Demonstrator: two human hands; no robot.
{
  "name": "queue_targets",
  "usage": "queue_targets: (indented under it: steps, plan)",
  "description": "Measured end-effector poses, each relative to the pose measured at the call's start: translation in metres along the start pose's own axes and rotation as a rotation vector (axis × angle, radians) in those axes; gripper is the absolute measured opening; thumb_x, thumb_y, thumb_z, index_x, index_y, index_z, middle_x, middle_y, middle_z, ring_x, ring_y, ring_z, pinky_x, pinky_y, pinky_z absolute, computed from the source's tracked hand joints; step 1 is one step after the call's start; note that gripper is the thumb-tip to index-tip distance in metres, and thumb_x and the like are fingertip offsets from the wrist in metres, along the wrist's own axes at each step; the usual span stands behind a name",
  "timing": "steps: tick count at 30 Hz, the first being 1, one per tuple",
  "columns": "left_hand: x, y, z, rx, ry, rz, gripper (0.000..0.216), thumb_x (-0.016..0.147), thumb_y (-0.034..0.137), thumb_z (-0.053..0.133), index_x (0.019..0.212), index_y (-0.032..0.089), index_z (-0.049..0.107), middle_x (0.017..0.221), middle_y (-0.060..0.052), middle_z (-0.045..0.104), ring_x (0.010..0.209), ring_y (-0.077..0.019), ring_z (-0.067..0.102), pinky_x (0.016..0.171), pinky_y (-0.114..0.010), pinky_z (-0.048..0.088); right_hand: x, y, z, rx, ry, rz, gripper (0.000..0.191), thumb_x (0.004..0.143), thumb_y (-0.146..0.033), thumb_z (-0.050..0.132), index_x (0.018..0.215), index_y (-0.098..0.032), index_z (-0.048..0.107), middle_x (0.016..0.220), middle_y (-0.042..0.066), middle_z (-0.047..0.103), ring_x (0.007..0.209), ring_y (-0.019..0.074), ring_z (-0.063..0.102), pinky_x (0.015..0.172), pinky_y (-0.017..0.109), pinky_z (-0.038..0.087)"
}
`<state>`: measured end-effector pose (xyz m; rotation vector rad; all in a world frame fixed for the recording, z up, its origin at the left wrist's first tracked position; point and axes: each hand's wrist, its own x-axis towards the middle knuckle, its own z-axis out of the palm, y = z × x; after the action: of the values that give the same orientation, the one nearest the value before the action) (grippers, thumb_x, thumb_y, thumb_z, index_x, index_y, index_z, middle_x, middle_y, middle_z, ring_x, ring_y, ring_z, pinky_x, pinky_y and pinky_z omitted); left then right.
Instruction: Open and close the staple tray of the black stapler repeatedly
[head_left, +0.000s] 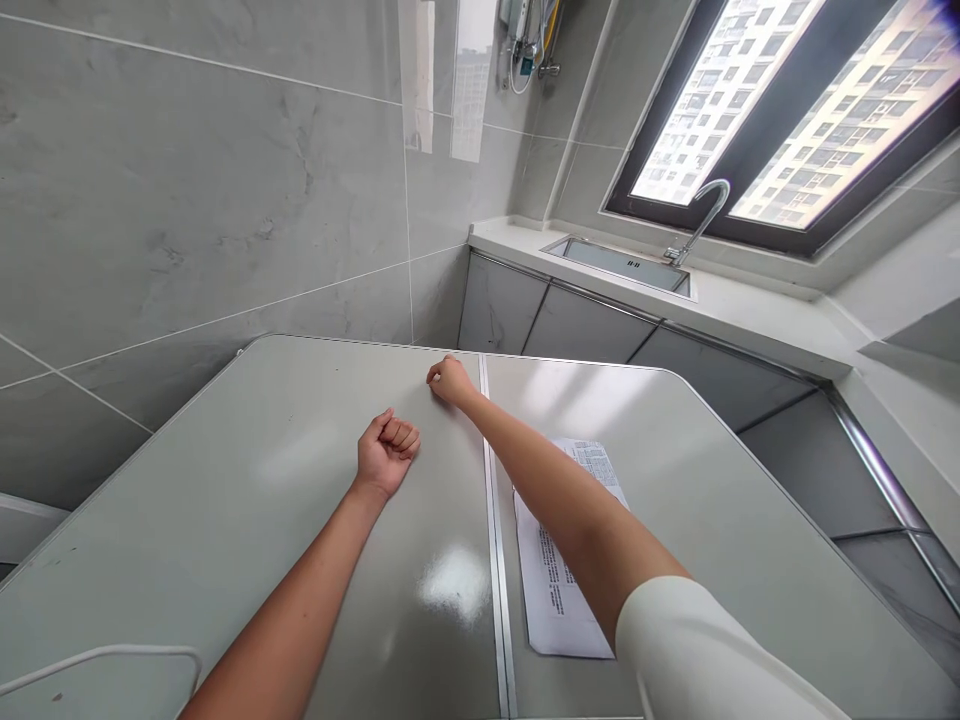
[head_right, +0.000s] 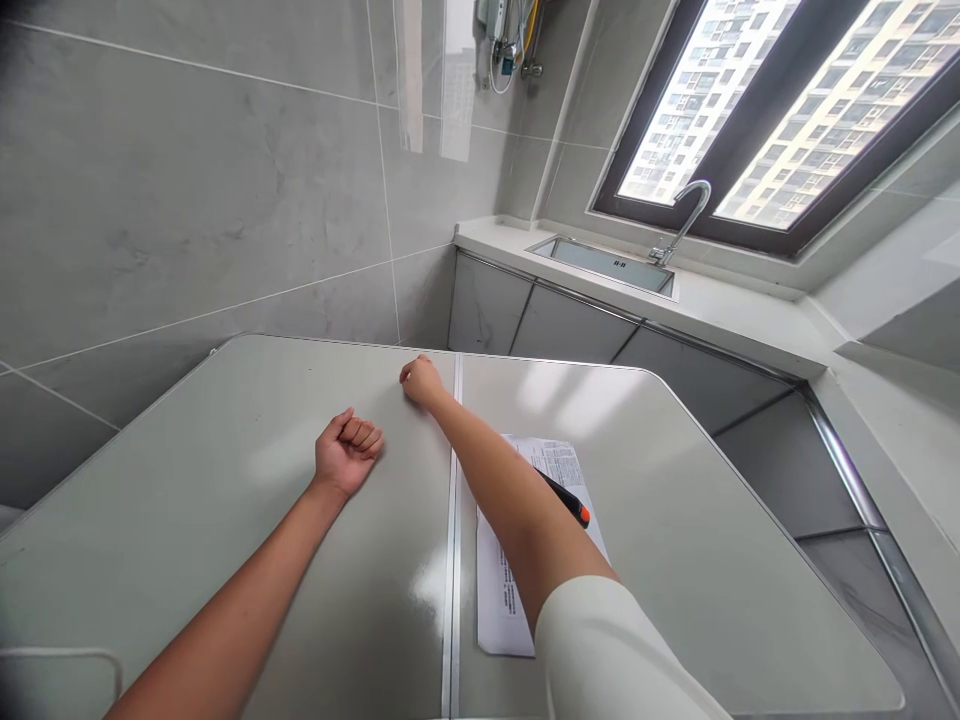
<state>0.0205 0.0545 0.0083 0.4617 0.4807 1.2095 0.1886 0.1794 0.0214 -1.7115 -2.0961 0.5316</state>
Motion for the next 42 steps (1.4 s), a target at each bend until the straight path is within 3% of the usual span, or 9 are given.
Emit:
queue_targets:
  steps: [5, 9, 12, 15, 21, 24, 30, 36, 42]
  plan:
    - [0.001, 0.000, 0.001, -0.028, -0.002, -0.019, 0.058, 0.091, 0.027, 0.058, 0.057, 0.021, 0.012, 0.052, 0.006, 0.013, 0.042, -0.0092, 0.026, 0.041, -0.027, 0.021, -0.030, 0.002, -0.028, -0.048, -0.075, -0.062, 0.028, 0.083, -0.011, 0.070, 0.111, -0.018, 0.073, 0.113, 0.010, 0.063, 0.107, 0.0235, 0.057, 0.084, 0.030, 0.047]
    - [0.001, -0.001, 0.002, -0.036, 0.012, -0.049, 0.058, 0.090, 0.026, 0.060, 0.056, 0.021, 0.013, 0.053, 0.005, 0.013, 0.042, -0.0087, 0.027, 0.042, -0.026, 0.021, -0.107, 0.030, -0.066, -0.115, -0.243, -0.116, 0.016, 0.077, -0.008, 0.077, 0.088, -0.020, 0.075, 0.094, 0.006, 0.070, 0.099, 0.0250, 0.061, 0.085, 0.032, 0.046]
    - [0.001, -0.003, 0.002, -0.041, 0.008, -0.059, 0.058, 0.089, 0.025, 0.062, 0.055, 0.021, 0.014, 0.052, 0.006, 0.013, 0.042, -0.0084, 0.027, 0.041, -0.026, 0.021, -0.171, 0.056, -0.092, -0.102, -0.359, -0.297, 0.022, 0.084, -0.013, 0.074, 0.102, -0.024, 0.075, 0.113, 0.005, 0.071, 0.111, 0.0253, 0.060, 0.093, 0.035, 0.047]
    - [0.001, -0.004, 0.002, -0.038, 0.024, -0.075, 0.058, 0.088, 0.025, 0.063, 0.056, 0.021, 0.015, 0.051, 0.005, 0.016, 0.042, -0.0084, 0.028, 0.041, -0.026, 0.022, -0.204, 0.068, -0.100, -0.103, -0.412, -0.419, 0.035, 0.092, -0.005, 0.057, 0.114, -0.026, 0.071, 0.121, 0.004, 0.069, 0.114, 0.0218, 0.059, 0.096, 0.035, 0.046]
    - [0.000, -0.002, 0.002, -0.005, -0.011, -0.041, 0.059, 0.089, 0.025, 0.062, 0.056, 0.022, 0.014, 0.051, 0.006, 0.016, 0.042, -0.0090, 0.027, 0.041, -0.027, 0.022, -0.192, 0.056, -0.087, -0.319, -0.596, -0.513, 0.027, 0.076, 0.003, 0.063, 0.088, -0.021, 0.068, 0.090, 0.003, 0.067, 0.095, 0.0212, 0.057, 0.076, 0.031, 0.042]
    - [0.000, -0.001, 0.001, 0.010, -0.025, -0.017, 0.058, 0.089, 0.026, 0.062, 0.056, 0.022, 0.014, 0.052, 0.006, 0.015, 0.043, -0.0091, 0.026, 0.041, -0.027, 0.022, -0.192, 0.049, -0.088, -0.367, -0.670, -0.598, 0.025, 0.073, 0.004, 0.065, 0.078, -0.020, 0.065, 0.089, 0.002, 0.064, 0.092, 0.0199, 0.056, 0.074, 0.030, 0.039]
    - [-0.002, -0.002, 0.003, 0.027, -0.024, -0.022, 0.058, 0.091, 0.025, 0.061, 0.056, 0.022, 0.015, 0.054, 0.006, 0.014, 0.044, -0.0095, 0.026, 0.042, -0.027, 0.023, -0.221, 0.049, -0.091, -0.222, -0.710, -0.678, 0.030, 0.082, -0.019, 0.081, 0.108, -0.023, 0.068, 0.103, 0.001, 0.067, 0.097, 0.0196, 0.058, 0.084, 0.033, 0.038]
    - [-0.001, -0.003, 0.003, 0.036, -0.038, -0.021, 0.058, 0.090, 0.026, 0.062, 0.055, 0.022, 0.016, 0.053, 0.006, 0.014, 0.044, -0.0093, 0.025, 0.042, -0.028, 0.021, -0.235, 0.047, -0.084, -0.320, -0.695, -0.748, 0.013, 0.084, -0.009, 0.072, 0.081, -0.020, 0.066, 0.092, 0.002, 0.064, 0.091, 0.0191, 0.053, 0.080, 0.033, 0.034]
    - [-0.001, -0.002, 0.004, 0.062, -0.035, -0.015, 0.057, 0.090, 0.026, 0.061, 0.055, 0.021, 0.016, 0.053, 0.005, 0.014, 0.044, -0.0090, 0.025, 0.042, -0.027, 0.022, -0.244, 0.047, -0.088, -0.317, -0.681, -0.784, 0.017, 0.090, -0.005, 0.061, 0.090, -0.022, 0.066, 0.083, 0.001, 0.062, 0.090, 0.0198, 0.053, 0.078, 0.032, 0.036]
